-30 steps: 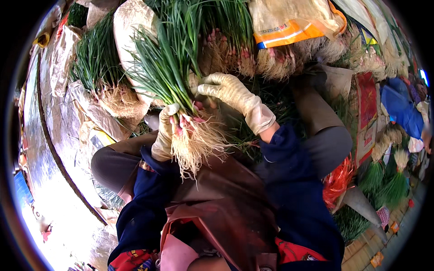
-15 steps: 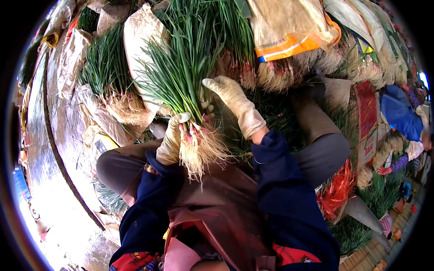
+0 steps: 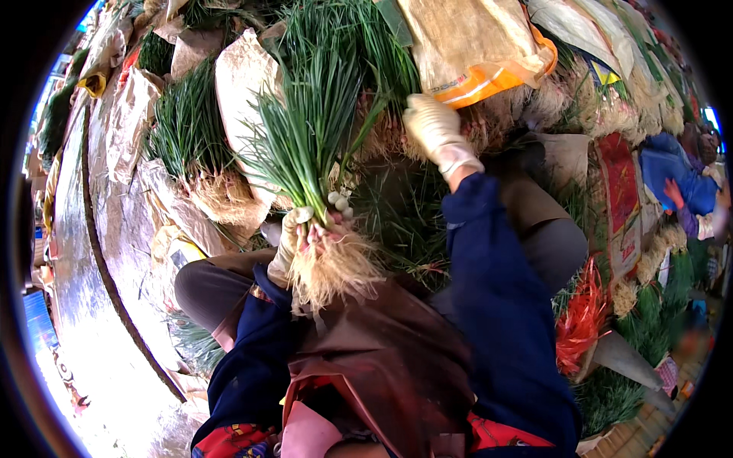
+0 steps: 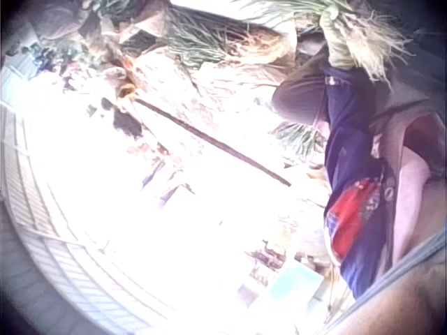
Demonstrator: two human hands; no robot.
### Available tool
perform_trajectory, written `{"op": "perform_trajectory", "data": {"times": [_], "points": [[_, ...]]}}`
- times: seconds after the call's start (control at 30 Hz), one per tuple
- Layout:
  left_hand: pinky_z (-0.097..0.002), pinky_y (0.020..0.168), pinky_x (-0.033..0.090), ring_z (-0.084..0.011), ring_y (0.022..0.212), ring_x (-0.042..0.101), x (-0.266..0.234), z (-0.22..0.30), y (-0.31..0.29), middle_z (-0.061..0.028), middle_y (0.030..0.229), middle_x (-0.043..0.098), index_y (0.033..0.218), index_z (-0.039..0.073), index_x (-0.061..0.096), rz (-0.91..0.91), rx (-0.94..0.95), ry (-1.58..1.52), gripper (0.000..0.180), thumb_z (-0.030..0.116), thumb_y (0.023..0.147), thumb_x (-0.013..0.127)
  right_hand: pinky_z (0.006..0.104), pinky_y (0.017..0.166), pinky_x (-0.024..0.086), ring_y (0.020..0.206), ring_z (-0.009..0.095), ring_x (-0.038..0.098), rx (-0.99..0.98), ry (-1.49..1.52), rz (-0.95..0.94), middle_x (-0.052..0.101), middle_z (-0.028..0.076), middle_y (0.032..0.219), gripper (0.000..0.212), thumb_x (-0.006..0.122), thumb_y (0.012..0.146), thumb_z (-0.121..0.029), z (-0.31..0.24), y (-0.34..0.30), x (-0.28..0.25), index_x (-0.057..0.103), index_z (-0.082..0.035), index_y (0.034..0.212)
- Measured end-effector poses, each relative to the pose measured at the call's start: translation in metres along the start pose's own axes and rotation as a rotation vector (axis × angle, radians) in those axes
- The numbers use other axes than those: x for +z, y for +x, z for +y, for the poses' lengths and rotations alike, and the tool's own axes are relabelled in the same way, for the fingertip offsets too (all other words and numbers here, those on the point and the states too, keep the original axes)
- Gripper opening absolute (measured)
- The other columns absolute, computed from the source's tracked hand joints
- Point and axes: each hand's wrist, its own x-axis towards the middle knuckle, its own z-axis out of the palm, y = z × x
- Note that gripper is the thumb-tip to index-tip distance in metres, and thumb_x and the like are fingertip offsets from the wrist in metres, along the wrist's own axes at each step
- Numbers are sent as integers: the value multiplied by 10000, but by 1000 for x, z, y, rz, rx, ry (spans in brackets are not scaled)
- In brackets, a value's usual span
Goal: The person sorts scallions by hand, picking them up from a pile on the floor and organizing them into bundles.
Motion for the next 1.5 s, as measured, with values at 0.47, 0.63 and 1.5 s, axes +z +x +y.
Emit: {"op": "perform_trajectory", "data": {"times": [0.47,0.63,1.5], "points": [[-401,934,445,-283,1056,535,33,-12,-39,-140,1052,575,1136,-17,511,19,99,47,526,224,702,687,484,715,487,810,427,611,-21,268,-333,647,210,876,285,493,860,-273,-104,-79,72,602,-83,1042],[-380,897,455,-279,1040,548,6,-2,-63,-159,1080,581,1138,-24,533,-93,49,369,529,239,709,696,450,765,483,886,360,625,197,-166,-707,658,183,931,404,526,868,-372,13,-97,36,623,-6,1009],[-375,757,530,-258,822,626,44,-13,-234,-144,954,645,1077,-33,582,16,637,716,403,253,796,624,239,623,432,739,94,559,-276,188,-372,642,35,903,328,569,905,-301,-147,30,-125,603,-78,1142]]}}
